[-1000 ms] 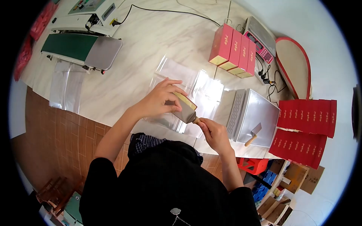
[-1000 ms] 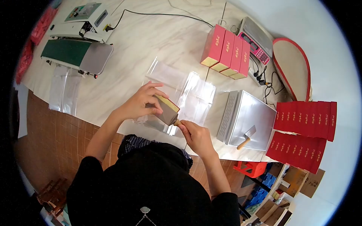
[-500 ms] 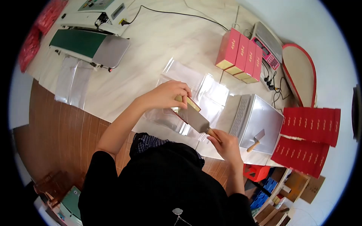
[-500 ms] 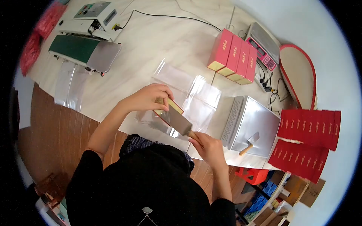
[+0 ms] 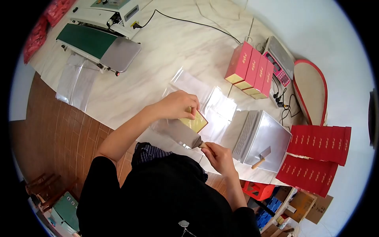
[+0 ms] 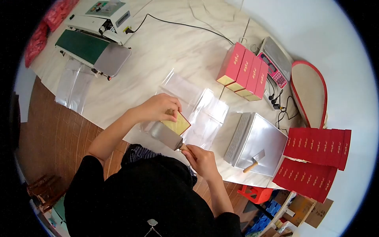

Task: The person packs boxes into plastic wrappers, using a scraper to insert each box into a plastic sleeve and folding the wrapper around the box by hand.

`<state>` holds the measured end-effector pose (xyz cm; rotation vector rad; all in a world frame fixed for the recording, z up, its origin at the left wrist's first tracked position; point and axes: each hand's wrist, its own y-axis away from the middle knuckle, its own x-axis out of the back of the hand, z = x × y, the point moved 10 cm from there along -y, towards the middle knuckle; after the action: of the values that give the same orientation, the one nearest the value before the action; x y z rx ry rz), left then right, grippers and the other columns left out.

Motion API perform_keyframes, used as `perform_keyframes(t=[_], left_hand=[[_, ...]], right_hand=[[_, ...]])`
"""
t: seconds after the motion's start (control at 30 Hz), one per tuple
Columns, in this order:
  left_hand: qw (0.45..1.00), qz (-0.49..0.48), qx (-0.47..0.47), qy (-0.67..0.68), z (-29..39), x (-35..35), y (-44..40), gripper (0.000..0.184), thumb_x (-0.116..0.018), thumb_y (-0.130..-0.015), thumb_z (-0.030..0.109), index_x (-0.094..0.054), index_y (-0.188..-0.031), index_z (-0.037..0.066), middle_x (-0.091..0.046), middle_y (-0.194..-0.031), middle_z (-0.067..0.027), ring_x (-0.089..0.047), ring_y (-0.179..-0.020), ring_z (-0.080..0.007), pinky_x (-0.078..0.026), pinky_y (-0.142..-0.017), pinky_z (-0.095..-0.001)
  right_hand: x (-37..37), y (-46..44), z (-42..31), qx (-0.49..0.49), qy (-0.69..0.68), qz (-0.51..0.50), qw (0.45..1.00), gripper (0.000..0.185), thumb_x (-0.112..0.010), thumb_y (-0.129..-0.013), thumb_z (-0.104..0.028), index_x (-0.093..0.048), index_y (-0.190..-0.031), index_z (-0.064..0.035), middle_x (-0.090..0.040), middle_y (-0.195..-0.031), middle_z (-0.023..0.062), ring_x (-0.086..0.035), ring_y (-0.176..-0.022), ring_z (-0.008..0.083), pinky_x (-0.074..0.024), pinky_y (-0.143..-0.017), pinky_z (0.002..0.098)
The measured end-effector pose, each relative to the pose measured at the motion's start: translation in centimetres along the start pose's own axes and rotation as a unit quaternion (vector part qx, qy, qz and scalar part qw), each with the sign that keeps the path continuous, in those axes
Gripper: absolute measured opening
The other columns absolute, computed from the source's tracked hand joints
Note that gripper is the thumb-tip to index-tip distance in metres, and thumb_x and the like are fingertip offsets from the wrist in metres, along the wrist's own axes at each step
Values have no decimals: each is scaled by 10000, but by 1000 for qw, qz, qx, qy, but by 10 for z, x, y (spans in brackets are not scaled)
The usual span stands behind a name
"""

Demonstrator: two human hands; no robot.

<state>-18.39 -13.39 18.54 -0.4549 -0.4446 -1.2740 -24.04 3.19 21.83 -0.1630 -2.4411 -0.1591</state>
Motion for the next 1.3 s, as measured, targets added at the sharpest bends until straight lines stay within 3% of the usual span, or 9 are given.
perform_keyframes(t=[0.1, 0.17, 0.23, 0.37, 0.43, 0.53, 0.63, 1.03, 1.3], left_hand=[[995, 86, -38, -40, 5, 14, 5, 96, -705, -826, 187, -674, -847, 98, -668, -1059, -22, -621, -996, -233, -472, -891, -356], [988, 136, -41, -68, 5, 26, 9, 94, -683, -854, 188, -674, -888, 101, -665, -1078, -32, -616, -1018, -240, -462, -933, -358], [976, 164, 84, 116, -25, 36, 18, 169, -633, -919, 233, -679, -1025, 109, -643, -1165, -29, -588, -1111, -214, -404, -1033, -362], [941, 244, 102, 210, -49, 22, 41, 276, -521, -1010, 253, -643, -1151, 50, -631, -1190, -71, -564, -1149, -182, -383, -1048, -346], [896, 307, 47, 318, -54, 14, 48, 554, -376, -1035, 483, -592, -1209, 3, -614, -1189, -99, -558, -1128, -177, -407, -1019, -340], [883, 325, 27, 339, -57, -1, 49, 798, -276, -975, 674, -574, -1194, -33, -606, -1165, -111, -576, -1080, -200, -418, -1004, -339], [870, 348, 43, 348, -79, -10, 50, 877, -251, -929, 746, -580, -1170, -30, -612, -1107, -97, -574, -1053, -195, -409, -1003, -339], [866, 405, 14, 292, -82, 1, 47, 742, -202, -996, 621, -585, -1019, -14, -639, -980, -107, -617, -955, -214, -438, -928, -346], [857, 395, 18, 330, -86, 3, 47, 803, -164, -978, 673, -585, -1084, -3, -658, -1029, -116, -619, -1006, -216, -435, -971, -359]], right_hand=[[2, -8, -1, 8, 42, 15, 999, 185, -705, -897, -151, -673, -1003, -3, -601, -673, 144, -545, -516, 232, -439, -513, 328], [6, -12, 1, -9, 84, 21, 996, 184, -672, -916, -220, -658, -958, -41, -662, -731, 135, -635, -599, 315, -489, -526, 375], [9, -13, 0, -19, 95, 29, 995, 177, -666, -919, -216, -651, -958, -44, -663, -740, 133, -634, -603, 319, -488, -527, 380], [16, -12, -2, -27, 109, 69, 991, 165, -670, -920, -179, -664, -997, -33, -618, -700, 124, -581, -546, 272, -451, -517, 357], [15, -10, -3, -34, 125, 65, 989, 159, -662, -922, -197, -651, -975, -47, -636, -720, 121, -604, -574, 291, -463, -517, 374], [15, -7, -6, -45, 154, 62, 985, 157, -653, -926, -218, -637, -958, -65, -652, -733, 114, -628, -601, 307, -473, -515, 393], [15, 0, -2, -53, 176, 57, 981, 163, -651, -928, -227, -635, -970, -70, -649, -724, 108, -628, -598, 302, -470, -510, 393], [22, 38, 6, -89, 229, 24, 969, 168, -655, -926, -220, -632, -997, -69, -612, -658, 109, -616, -561, 306, -458, -495, 380], [44, 46, -3, -72, 224, 32, 971, 139, -687, -892, -168, -646, -970, -59, -641, -668, 118, -635, -546, 270, -487, -501, 364]])
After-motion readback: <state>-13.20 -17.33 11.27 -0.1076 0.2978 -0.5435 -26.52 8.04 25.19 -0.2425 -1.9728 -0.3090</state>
